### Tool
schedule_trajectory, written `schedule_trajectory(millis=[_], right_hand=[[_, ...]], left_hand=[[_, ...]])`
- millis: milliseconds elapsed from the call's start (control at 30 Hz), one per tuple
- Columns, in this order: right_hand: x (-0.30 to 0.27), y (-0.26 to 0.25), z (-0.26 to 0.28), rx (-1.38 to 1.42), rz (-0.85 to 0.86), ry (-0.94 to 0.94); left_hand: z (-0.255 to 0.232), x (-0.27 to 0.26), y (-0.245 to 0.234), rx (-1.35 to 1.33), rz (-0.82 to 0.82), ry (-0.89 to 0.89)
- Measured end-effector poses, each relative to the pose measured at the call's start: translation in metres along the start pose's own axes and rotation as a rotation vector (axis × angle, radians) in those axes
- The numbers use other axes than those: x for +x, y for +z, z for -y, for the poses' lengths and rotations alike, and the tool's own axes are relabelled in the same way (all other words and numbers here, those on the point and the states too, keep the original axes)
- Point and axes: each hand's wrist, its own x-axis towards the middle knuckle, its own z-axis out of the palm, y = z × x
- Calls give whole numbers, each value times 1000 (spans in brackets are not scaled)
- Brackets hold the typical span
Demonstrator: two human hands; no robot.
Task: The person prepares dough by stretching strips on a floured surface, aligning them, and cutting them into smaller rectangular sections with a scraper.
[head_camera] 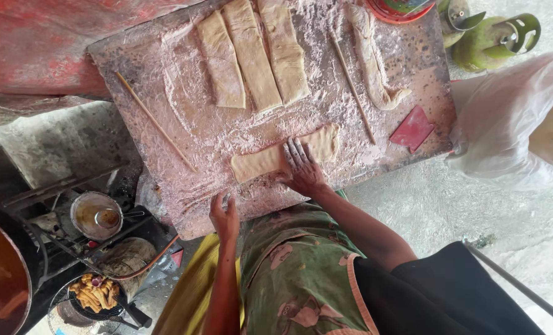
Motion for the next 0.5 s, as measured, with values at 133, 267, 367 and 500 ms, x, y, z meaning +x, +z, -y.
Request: schedule_trajectory(millis=[133,267,367,500], right_hand=[[13,-6,16,15,-67,-60],[24,-2,28,8,-93,-181],[26,1,30,16,-38,-187],[24,1,46,77,-108,-233]], left_hand=[[1,1,1,-25,-58,14],[2,-5,-10,-57,-79,-45],[-4,-13,-7,-81,-79,-98],[-6,-12,-12,-76,-87,-42]])
